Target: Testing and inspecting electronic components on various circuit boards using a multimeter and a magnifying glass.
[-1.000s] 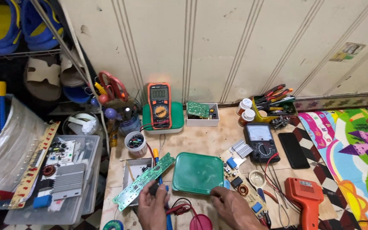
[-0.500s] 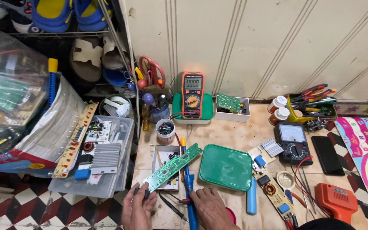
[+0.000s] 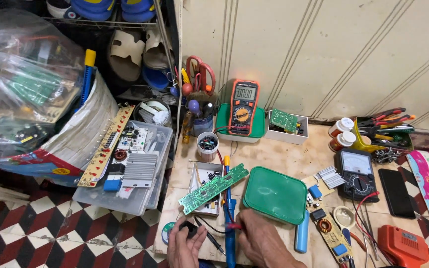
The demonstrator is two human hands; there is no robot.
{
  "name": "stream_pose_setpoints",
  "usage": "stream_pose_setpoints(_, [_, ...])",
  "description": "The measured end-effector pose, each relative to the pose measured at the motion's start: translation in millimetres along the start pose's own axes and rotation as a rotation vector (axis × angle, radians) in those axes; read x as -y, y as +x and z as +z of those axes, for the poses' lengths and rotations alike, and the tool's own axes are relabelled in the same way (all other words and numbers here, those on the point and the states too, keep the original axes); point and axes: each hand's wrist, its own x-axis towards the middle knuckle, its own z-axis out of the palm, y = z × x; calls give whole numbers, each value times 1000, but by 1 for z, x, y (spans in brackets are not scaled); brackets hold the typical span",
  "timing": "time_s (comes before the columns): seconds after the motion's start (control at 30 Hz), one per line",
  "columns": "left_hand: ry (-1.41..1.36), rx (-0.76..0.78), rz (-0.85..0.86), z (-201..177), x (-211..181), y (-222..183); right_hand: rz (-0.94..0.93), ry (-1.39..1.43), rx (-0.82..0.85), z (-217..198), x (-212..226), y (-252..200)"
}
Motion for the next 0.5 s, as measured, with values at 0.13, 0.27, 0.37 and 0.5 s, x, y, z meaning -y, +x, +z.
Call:
stream_pose_setpoints(0.13, [-69, 22, 96, 1, -22, -25, -248, -78, 114, 88, -18, 21])
stream_pose_setpoints(0.27, [-89, 71, 131, -4, -32, -30, -173, -604, 40, 187, -47, 49])
stream_pose_setpoints(0.37, [-83, 134, 88, -6, -36, -32, -78, -573, 102, 185, -39, 51])
stream_pose_setpoints(0.5, [-112, 304, 72, -7, -31, -26, 91, -395, 232, 99, -17, 24])
